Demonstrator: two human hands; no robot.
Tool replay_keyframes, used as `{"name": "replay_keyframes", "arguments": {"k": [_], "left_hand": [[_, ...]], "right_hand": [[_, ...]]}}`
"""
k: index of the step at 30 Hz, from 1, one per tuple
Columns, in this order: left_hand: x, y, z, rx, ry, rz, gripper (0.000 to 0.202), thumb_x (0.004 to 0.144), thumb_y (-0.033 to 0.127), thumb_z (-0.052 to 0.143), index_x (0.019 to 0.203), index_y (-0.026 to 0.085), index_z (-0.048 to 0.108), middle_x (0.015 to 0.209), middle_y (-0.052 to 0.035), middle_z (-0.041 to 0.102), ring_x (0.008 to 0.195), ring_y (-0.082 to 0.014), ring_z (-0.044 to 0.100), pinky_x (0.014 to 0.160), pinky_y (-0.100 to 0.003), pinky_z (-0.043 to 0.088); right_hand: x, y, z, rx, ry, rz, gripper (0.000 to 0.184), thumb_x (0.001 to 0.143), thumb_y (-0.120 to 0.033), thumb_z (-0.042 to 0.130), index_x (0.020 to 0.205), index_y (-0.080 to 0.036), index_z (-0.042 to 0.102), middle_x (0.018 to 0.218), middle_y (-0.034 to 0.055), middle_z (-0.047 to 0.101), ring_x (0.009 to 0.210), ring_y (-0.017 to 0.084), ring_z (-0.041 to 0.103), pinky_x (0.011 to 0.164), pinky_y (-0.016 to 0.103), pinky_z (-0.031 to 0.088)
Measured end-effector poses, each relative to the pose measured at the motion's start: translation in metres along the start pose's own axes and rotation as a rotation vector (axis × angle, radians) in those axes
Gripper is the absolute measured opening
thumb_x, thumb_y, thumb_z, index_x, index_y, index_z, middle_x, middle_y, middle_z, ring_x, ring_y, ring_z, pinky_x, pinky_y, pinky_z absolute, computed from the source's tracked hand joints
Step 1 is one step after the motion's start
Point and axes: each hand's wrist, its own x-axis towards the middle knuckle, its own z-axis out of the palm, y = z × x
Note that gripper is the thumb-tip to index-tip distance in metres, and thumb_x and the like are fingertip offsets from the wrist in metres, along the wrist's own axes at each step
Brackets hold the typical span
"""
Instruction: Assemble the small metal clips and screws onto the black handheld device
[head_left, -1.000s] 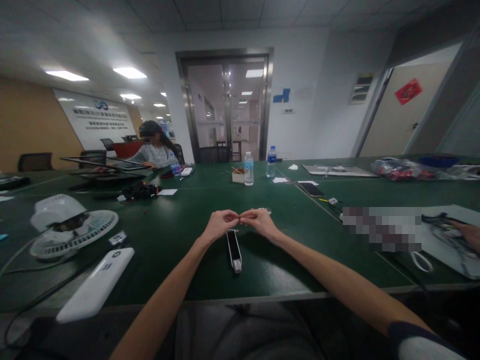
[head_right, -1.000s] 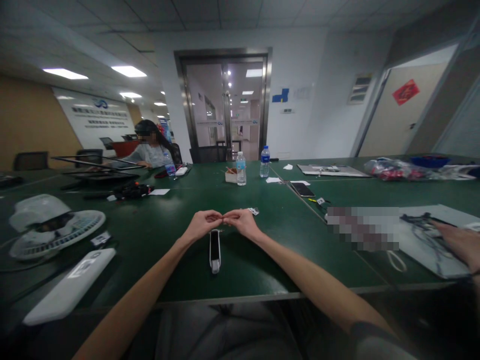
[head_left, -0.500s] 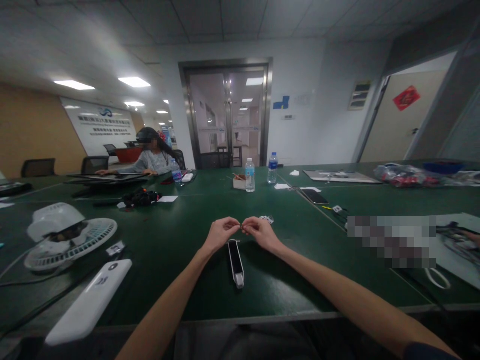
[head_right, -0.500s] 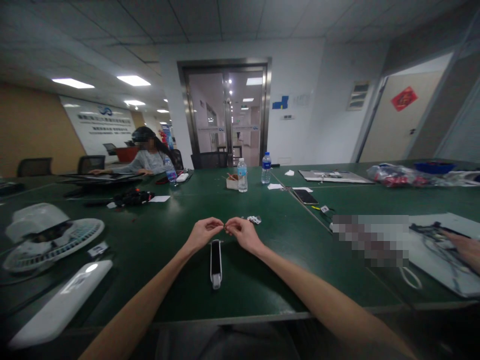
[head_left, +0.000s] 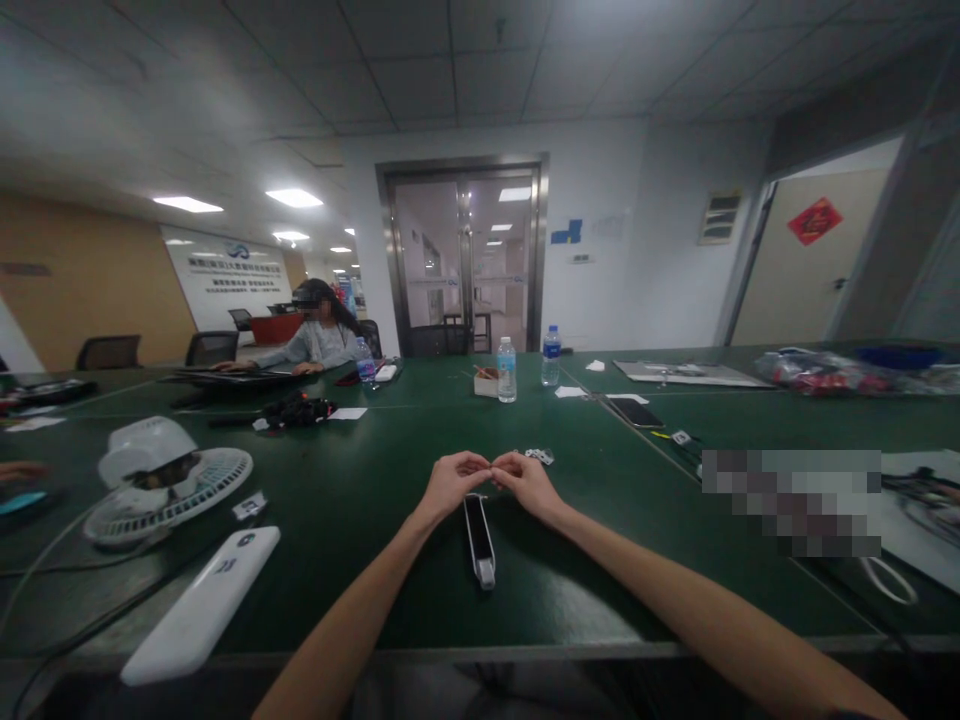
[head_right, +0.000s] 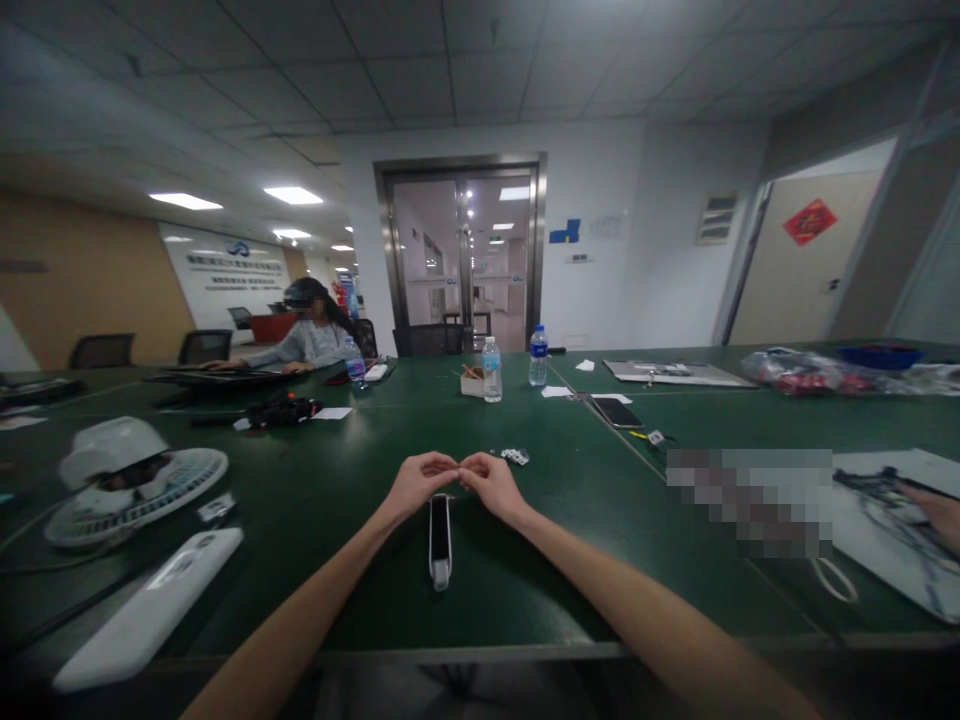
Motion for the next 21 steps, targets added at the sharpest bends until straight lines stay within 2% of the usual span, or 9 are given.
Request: {"name": "replay_keyframes", "arguments": {"k": [6, 12, 16, 21], "left_hand": [[-0.001, 0.000, -0.001, -0.093, -0.041, -0.019, 0.030, 0.069, 0.032, 0.071, 0.092, 0.012, 0.070, 0.086, -0.0086, 0.072, 0.080, -0.0204, 0.068, 0.080, -0.035, 0.055], [-0.002, 0.003, -0.002, -0.057, -0.019, 0.014, 0.024, 0.071, 0.031, 0.070, 0.087, 0.013, 0.071, 0.083, -0.0072, 0.072, 0.077, -0.0194, 0.068, 0.076, -0.032, 0.055], [-0.003, 0.007, -0.005, 0.093, -0.019, 0.126, 0.019, 0.074, 0.031, 0.068, 0.085, 0.016, 0.071, 0.085, -0.0058, 0.071, 0.078, -0.0181, 0.066, 0.074, -0.029, 0.053], [-0.001, 0.009, -0.011, 0.358, -0.084, 0.277, 0.013, 0.079, 0.028, 0.066, 0.086, 0.018, 0.071, 0.083, -0.0033, 0.070, 0.075, -0.0155, 0.063, 0.070, -0.025, 0.049]], "right_hand": [[-0.002, -0.003, 0.004, 0.090, 0.011, 0.056, 0.031, 0.067, -0.042, 0.070, 0.081, -0.016, 0.061, 0.068, 0.0006, 0.063, 0.062, 0.013, 0.057, 0.063, 0.028, 0.047], [-0.004, -0.003, 0.005, 0.122, 0.022, 0.123, 0.033, 0.067, -0.043, 0.071, 0.080, -0.014, 0.063, 0.068, 0.0002, 0.060, 0.059, 0.010, 0.053, 0.059, 0.025, 0.044], [-0.006, -0.005, 0.002, 0.110, -0.036, 0.140, 0.033, 0.069, -0.044, 0.069, 0.081, -0.013, 0.064, 0.067, -0.0006, 0.059, 0.058, 0.009, 0.051, 0.057, 0.023, 0.042], [-0.007, -0.005, -0.004, 0.105, -0.142, 0.126, 0.033, 0.073, -0.044, 0.067, 0.083, -0.013, 0.066, 0.070, 0.0007, 0.060, 0.061, 0.009, 0.051, 0.057, 0.022, 0.041]]}}
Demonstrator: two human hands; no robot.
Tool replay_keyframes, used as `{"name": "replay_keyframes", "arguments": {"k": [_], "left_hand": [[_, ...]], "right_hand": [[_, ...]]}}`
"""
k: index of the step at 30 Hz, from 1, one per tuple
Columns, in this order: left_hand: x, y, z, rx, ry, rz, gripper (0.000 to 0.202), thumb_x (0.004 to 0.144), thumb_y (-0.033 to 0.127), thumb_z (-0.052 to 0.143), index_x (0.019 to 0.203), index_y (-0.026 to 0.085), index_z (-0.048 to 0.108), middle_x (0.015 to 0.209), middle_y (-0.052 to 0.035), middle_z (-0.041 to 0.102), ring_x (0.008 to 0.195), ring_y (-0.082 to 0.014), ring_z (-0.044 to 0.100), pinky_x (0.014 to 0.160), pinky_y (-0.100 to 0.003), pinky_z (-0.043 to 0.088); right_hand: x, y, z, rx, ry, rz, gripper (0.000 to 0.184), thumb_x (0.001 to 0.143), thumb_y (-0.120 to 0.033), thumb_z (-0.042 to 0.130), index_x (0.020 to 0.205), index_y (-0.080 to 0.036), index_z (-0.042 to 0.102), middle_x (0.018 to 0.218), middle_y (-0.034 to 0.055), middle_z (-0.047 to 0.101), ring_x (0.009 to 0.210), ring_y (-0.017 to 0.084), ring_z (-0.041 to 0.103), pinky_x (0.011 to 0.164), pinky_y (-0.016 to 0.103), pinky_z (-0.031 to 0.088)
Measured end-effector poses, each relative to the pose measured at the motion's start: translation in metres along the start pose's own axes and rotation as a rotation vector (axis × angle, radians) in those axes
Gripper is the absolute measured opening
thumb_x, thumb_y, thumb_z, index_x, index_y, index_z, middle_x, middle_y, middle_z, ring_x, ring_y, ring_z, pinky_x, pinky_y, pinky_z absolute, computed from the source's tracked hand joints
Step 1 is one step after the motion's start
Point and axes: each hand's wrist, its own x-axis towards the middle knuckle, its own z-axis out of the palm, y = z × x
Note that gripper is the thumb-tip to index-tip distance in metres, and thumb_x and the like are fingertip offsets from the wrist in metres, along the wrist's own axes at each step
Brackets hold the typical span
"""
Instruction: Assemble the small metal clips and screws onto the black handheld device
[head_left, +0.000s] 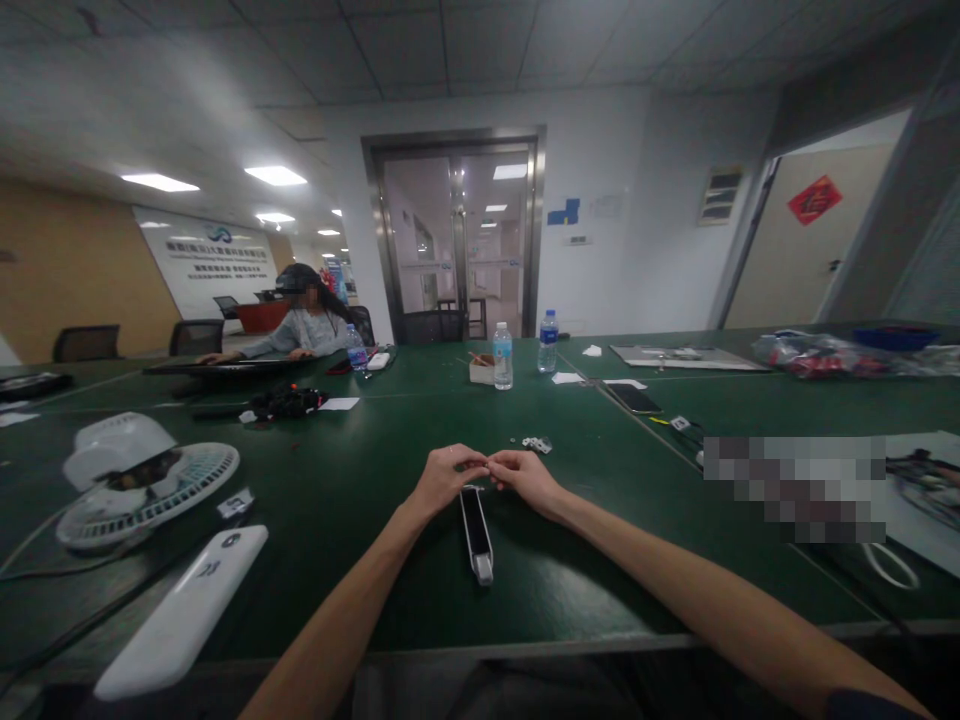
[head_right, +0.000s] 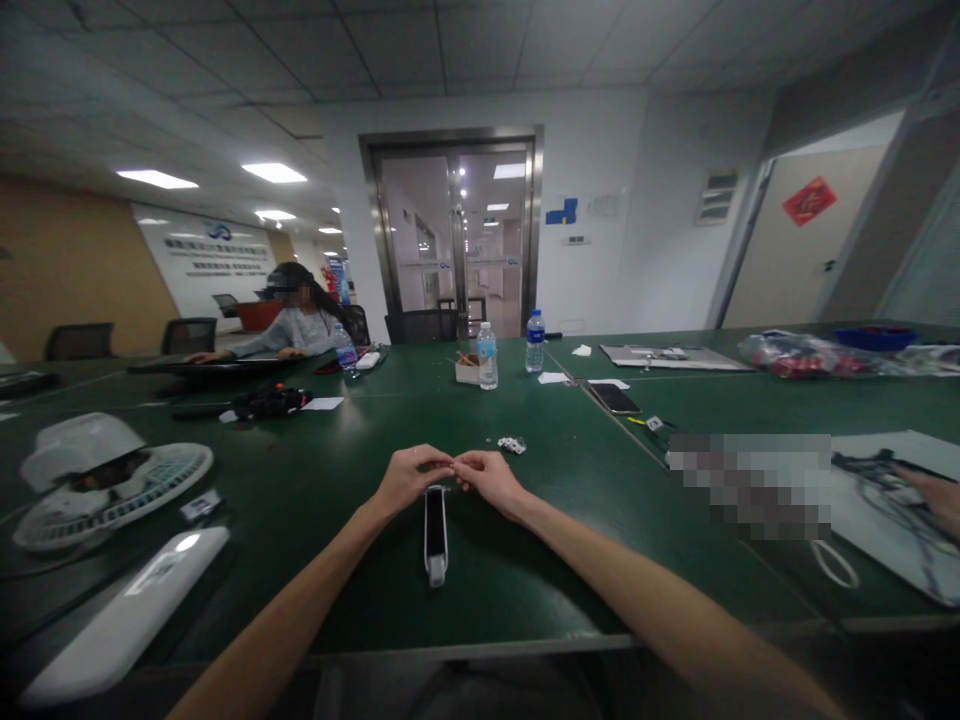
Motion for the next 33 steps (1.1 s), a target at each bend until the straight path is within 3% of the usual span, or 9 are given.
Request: {"name": "replay_keyframes", "arguments": {"k": [8, 15, 21, 26, 33], "left_hand": [[0.000, -0.009, -0.001, 0.107, -0.055, 0.102, 0.012, 0.082, 0.026, 0.063, 0.089, 0.018, 0.069, 0.085, -0.0026, 0.067, 0.074, -0.0128, 0.060, 0.068, -0.024, 0.047], [-0.002, -0.012, 0.000, 0.049, -0.098, 0.009, 0.013, 0.079, 0.022, 0.065, 0.090, 0.016, 0.068, 0.084, -0.0017, 0.070, 0.070, -0.0119, 0.062, 0.064, -0.021, 0.048], [-0.004, -0.014, -0.002, 0.067, -0.115, -0.021, 0.014, 0.079, 0.021, 0.065, 0.092, 0.016, 0.066, 0.088, -0.0023, 0.068, 0.072, -0.0123, 0.062, 0.065, -0.022, 0.049], [-0.003, -0.015, -0.004, 0.150, -0.153, -0.004, 0.013, 0.080, 0.021, 0.063, 0.092, 0.017, 0.065, 0.088, -0.0016, 0.066, 0.069, -0.0113, 0.059, 0.065, -0.022, 0.047], [-0.002, -0.021, -0.002, 0.269, -0.194, 0.023, 0.015, 0.081, 0.026, 0.062, 0.094, 0.018, 0.064, 0.082, -0.0005, 0.063, 0.066, -0.0117, 0.056, 0.063, -0.022, 0.043]], "right_hand": [[0.008, -0.008, -0.016, -0.295, -0.019, -0.054, 0.034, 0.077, -0.042, 0.061, 0.092, -0.012, 0.068, 0.074, 0.0029, 0.064, 0.059, 0.010, 0.052, 0.053, 0.022, 0.041], [0.007, -0.025, -0.050, -0.825, 0.114, -0.231, 0.021, 0.084, -0.030, 0.054, 0.088, -0.016, 0.068, 0.082, 0.0045, 0.068, 0.072, 0.014, 0.058, 0.068, 0.025, 0.043], [0.003, -0.025, -0.074, -1.269, -0.015, -0.016, 0.019, 0.082, -0.022, 0.056, 0.096, -0.019, 0.068, 0.088, 0.0071, 0.068, 0.078, 0.018, 0.061, 0.066, 0.025, 0.041], [0.005, -0.021, -0.084, -1.365, -0.091, 0.040, 0.020, 0.080, -0.020, 0.058, 0.095, -0.022, 0.070, 0.093, 0.0077, 0.068, 0.087, 0.021, 0.062, 0.071, 0.025, 0.042], [0.008, -0.022, -0.088, -1.345, -0.176, 0.057, 0.019, 0.078, -0.020, 0.058, 0.092, -0.021, 0.070, 0.087, 0.0046, 0.070, 0.078, 0.017, 0.063, 0.067, 0.023, 0.042]]}}
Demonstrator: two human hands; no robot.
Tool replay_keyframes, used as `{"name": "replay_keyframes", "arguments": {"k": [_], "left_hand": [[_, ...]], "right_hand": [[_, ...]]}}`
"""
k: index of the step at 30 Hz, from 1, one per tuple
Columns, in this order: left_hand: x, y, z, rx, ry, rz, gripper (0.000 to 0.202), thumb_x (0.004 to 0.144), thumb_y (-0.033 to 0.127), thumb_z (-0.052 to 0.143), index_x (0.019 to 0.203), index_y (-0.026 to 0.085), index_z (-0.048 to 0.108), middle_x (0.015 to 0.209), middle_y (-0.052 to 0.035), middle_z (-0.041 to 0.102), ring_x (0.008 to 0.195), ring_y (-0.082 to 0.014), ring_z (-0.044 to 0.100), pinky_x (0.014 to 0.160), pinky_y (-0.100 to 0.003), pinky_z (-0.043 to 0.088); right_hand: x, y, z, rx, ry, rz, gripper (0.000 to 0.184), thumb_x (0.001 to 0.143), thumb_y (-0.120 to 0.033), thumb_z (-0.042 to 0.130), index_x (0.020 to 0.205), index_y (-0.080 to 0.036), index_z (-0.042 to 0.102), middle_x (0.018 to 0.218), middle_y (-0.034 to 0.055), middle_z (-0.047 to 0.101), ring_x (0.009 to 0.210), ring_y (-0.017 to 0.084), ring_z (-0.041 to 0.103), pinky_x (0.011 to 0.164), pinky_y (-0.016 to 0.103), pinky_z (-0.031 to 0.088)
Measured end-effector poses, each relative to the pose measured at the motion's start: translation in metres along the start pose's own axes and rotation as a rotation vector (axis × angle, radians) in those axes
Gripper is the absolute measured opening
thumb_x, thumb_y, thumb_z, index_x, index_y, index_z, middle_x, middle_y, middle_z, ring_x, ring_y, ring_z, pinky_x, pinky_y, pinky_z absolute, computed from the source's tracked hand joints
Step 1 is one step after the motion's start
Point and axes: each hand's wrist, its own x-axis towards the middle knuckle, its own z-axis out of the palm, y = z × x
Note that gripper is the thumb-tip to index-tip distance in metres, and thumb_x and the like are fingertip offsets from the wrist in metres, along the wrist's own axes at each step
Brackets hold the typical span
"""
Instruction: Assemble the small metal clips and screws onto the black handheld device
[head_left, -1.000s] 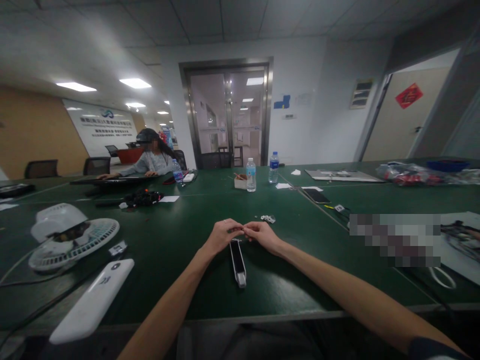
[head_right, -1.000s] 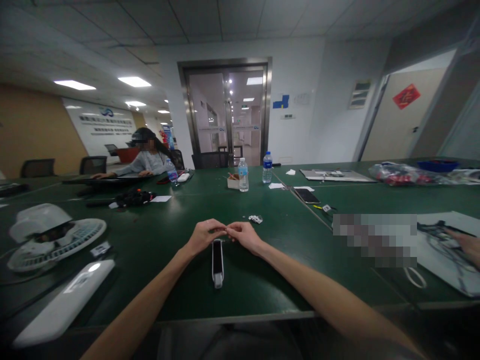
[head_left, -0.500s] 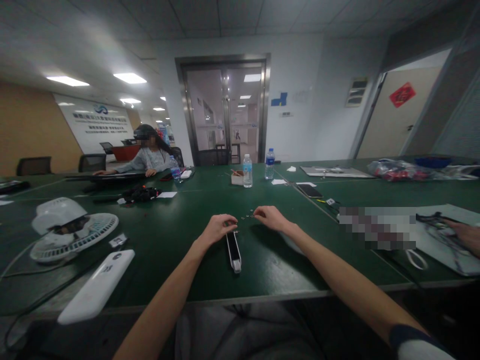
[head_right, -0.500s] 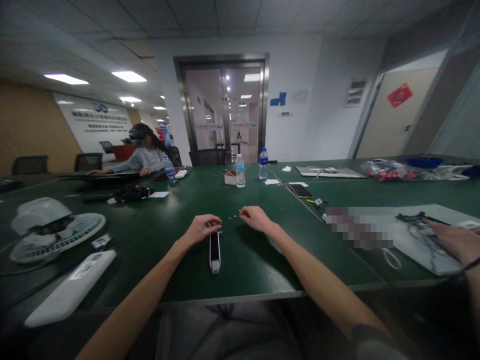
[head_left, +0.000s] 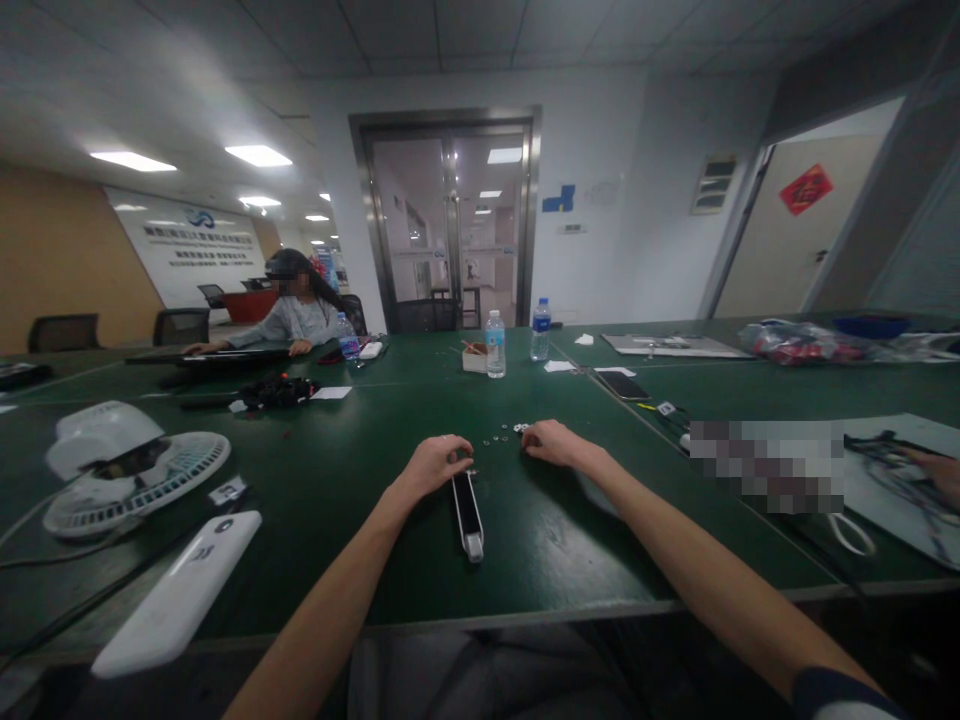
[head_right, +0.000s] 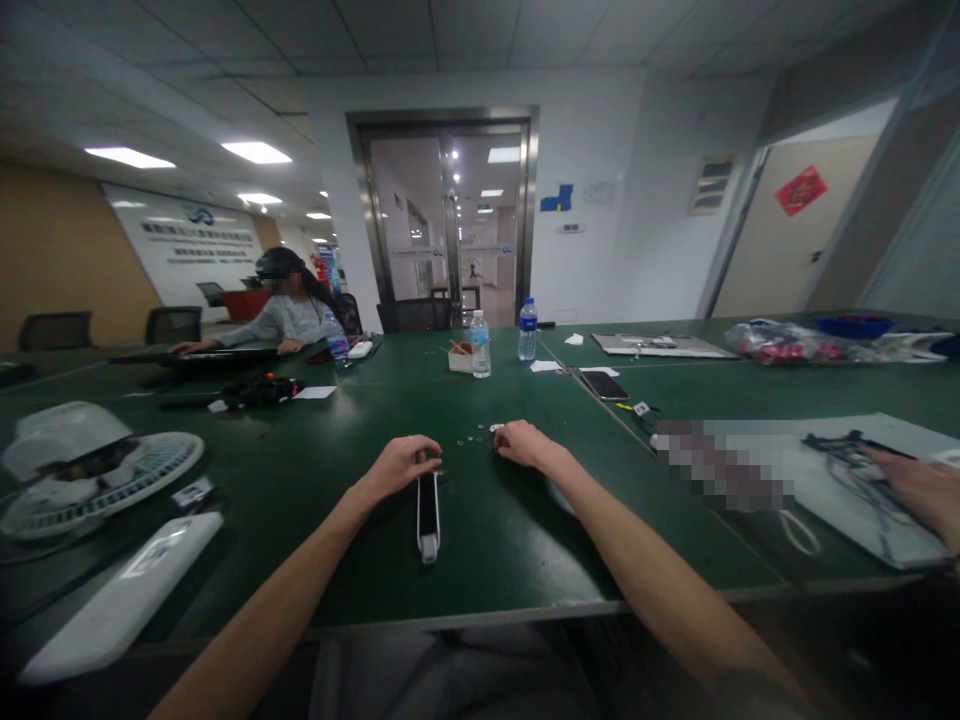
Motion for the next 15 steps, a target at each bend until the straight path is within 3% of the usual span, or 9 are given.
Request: {"name": "replay_keyframes", "arguments": {"k": [10, 15], "left_hand": [[-0.002, 0.002, -0.003, 0.016, 0.063, -0.034, 0.013, 0.081, 0.025, 0.061, 0.092, 0.018, 0.064, 0.080, -0.0003, 0.063, 0.065, -0.0121, 0.056, 0.062, -0.023, 0.042], [-0.003, 0.002, -0.004, 0.006, 0.087, -0.053, 0.013, 0.082, 0.025, 0.061, 0.092, 0.018, 0.063, 0.083, -0.0004, 0.064, 0.066, -0.0118, 0.056, 0.064, -0.024, 0.044]], "right_hand": [[0.006, -0.011, -0.004, 0.035, -0.098, 0.160, 0.020, 0.076, -0.027, 0.059, 0.088, -0.019, 0.073, 0.086, 0.0057, 0.070, 0.078, 0.016, 0.064, 0.067, 0.021, 0.044], [0.004, -0.017, -0.005, -0.040, -0.111, 0.164, 0.026, 0.079, -0.034, 0.055, 0.087, -0.017, 0.073, 0.089, 0.0095, 0.070, 0.079, 0.019, 0.065, 0.067, 0.023, 0.045]]}}
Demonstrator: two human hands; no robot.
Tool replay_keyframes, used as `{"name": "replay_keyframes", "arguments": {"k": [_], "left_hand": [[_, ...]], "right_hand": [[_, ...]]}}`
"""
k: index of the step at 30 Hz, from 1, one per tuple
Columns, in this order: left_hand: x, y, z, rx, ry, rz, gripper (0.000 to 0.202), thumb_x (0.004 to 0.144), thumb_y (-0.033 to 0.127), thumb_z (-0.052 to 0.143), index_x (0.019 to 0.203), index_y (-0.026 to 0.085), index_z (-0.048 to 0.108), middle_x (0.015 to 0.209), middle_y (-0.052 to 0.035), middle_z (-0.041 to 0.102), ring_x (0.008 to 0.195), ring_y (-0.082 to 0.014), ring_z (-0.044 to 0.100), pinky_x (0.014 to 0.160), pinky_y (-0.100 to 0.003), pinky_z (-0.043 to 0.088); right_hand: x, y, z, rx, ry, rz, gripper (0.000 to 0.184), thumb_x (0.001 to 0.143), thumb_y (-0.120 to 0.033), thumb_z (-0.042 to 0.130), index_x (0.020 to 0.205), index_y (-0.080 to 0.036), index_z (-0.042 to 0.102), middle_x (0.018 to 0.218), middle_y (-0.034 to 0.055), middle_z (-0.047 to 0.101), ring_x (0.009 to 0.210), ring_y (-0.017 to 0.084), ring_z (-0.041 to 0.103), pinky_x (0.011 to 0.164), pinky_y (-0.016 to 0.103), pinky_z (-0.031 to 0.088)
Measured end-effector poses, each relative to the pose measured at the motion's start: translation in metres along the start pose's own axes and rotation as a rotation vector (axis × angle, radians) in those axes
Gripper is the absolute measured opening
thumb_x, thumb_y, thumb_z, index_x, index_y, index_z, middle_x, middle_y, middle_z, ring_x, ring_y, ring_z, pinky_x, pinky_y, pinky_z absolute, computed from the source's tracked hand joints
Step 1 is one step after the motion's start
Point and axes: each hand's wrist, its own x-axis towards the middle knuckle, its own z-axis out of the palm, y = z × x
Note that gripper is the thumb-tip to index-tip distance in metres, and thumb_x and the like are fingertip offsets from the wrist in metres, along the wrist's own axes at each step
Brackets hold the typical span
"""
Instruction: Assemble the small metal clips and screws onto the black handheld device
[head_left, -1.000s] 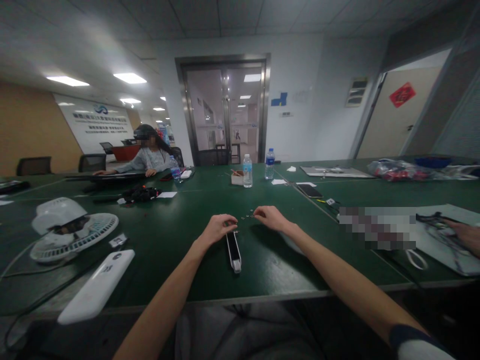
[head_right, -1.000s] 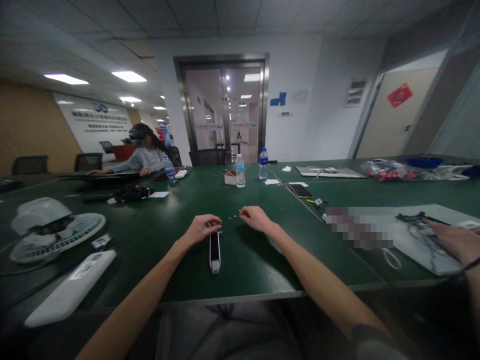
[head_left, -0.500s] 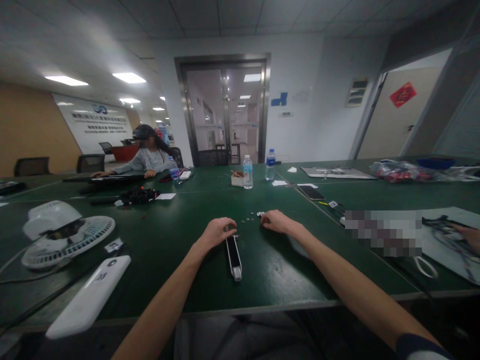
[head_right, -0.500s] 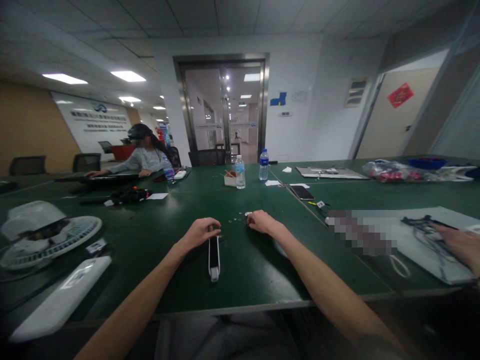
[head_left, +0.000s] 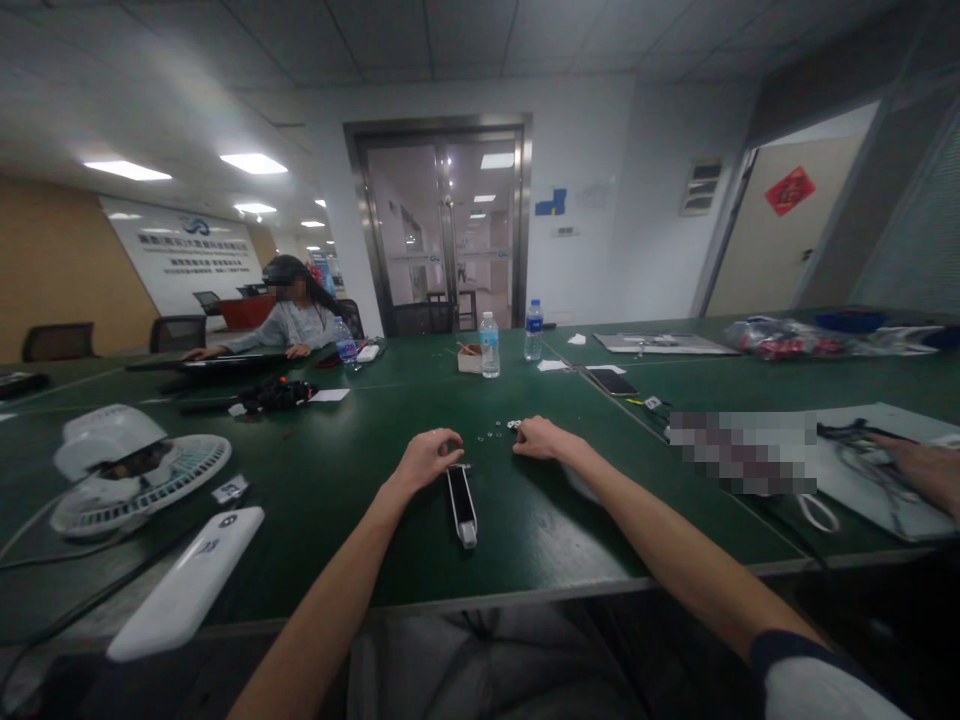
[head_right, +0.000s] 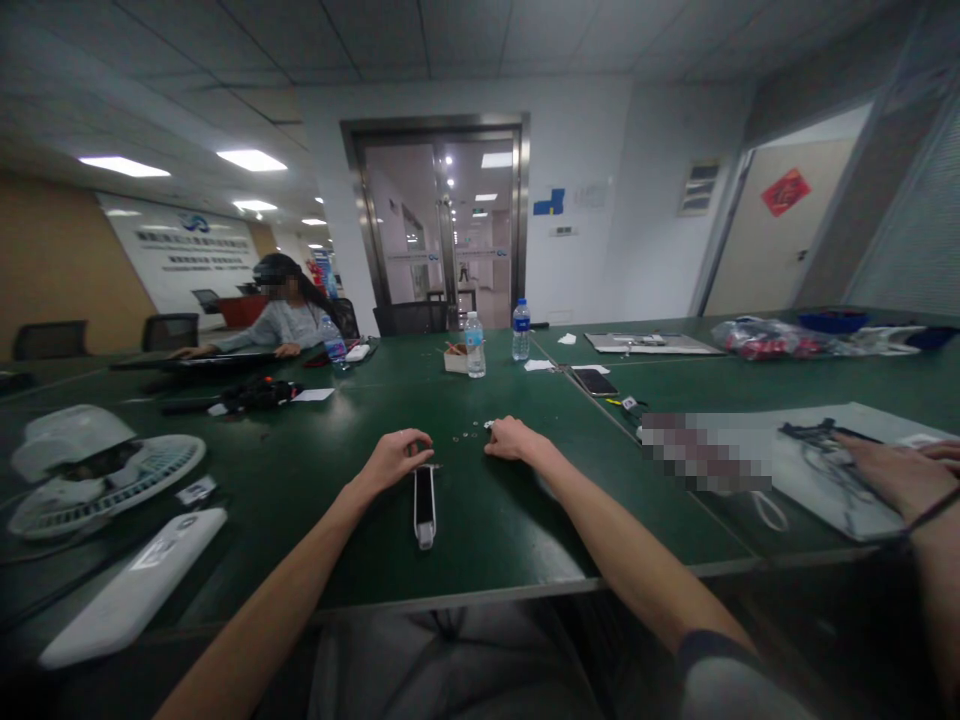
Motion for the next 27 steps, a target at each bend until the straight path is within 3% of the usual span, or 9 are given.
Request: {"name": "replay_keyframes", "arguments": {"k": [5, 9, 12, 15, 21, 27], "left_hand": [[0.000, -0.001, 0.002, -0.043, 0.027, -0.013, 0.014, 0.081, 0.026, 0.061, 0.092, 0.018, 0.064, 0.082, -0.0002, 0.065, 0.066, -0.0116, 0.057, 0.064, -0.024, 0.046], [0.001, 0.005, 0.006, -0.176, 0.071, -0.044, 0.015, 0.080, 0.028, 0.062, 0.091, 0.017, 0.065, 0.081, 0.0000, 0.066, 0.063, -0.0104, 0.057, 0.062, -0.023, 0.048], [0.003, 0.011, 0.009, -0.260, 0.088, -0.077, 0.017, 0.079, 0.030, 0.064, 0.091, 0.017, 0.066, 0.078, 0.0001, 0.067, 0.061, -0.0102, 0.058, 0.058, -0.022, 0.049], [0.004, 0.017, 0.012, -0.304, 0.125, -0.092, 0.017, 0.078, 0.030, 0.065, 0.089, 0.017, 0.066, 0.078, -0.0001, 0.068, 0.060, -0.0099, 0.058, 0.057, -0.021, 0.048], [0.005, 0.019, 0.014, -0.323, 0.195, -0.089, 0.017, 0.078, 0.029, 0.066, 0.088, 0.016, 0.068, 0.078, -0.0009, 0.069, 0.060, -0.0103, 0.058, 0.058, -0.021, 0.048], [0.002, 0.019, 0.011, -0.228, 0.178, -0.020, 0.018, 0.082, 0.030, 0.063, 0.092, 0.017, 0.068, 0.082, -0.0021, 0.069, 0.064, -0.0107, 0.058, 0.061, -0.022, 0.048]], "right_hand": [[-0.002, -0.011, 0.002, -0.013, 0.208, -0.053, 0.022, 0.081, -0.024, 0.051, 0.081, -0.011, 0.069, 0.089, 0.0146, 0.067, 0.082, 0.021, 0.062, 0.072, 0.026, 0.043], [-0.003, -0.030, 0.010, 0.389, 0.433, -0.178, 0.021, 0.086, -0.025, 0.046, 0.083, -0.012, 0.063, 0.081, 0.0070, 0.065, 0.073, 0.014, 0.057, 0.067, 0.024, 0.041], [-0.004, -0.049, 0.019, 0.699, 0.420, -0.235, 0.026, 0.087, -0.032, 0.044, 0.083, -0.013, 0.061, 0.071, 0.0011, 0.059, 0.064, 0.012, 0.051, 0.060, 0.023, 0.038], [-0.005, -0.062, 0.027, 0.862, 0.373, -0.258, 0.028, 0.087, -0.036, 0.045, 0.083, -0.013, 0.061, 0.065, -0.0011, 0.054, 0.061, 0.011, 0.047, 0.057, 0.022, 0.037], [-0.008, -0.067, 0.032, 0.963, 0.375, -0.247, 0.027, 0.087, -0.037, 0.048, 0.086, -0.013, 0.061, 0.071, -0.0001, 0.055, 0.065, 0.011, 0.048, 0.061, 0.024, 0.038], [-0.006, -0.067, 0.036, 0.983, 0.383, -0.238, 0.027, 0.086, -0.038, 0.049, 0.087, -0.013, 0.061, 0.074, 0.0009, 0.057, 0.068, 0.012, 0.050, 0.064, 0.024, 0.039]]}}
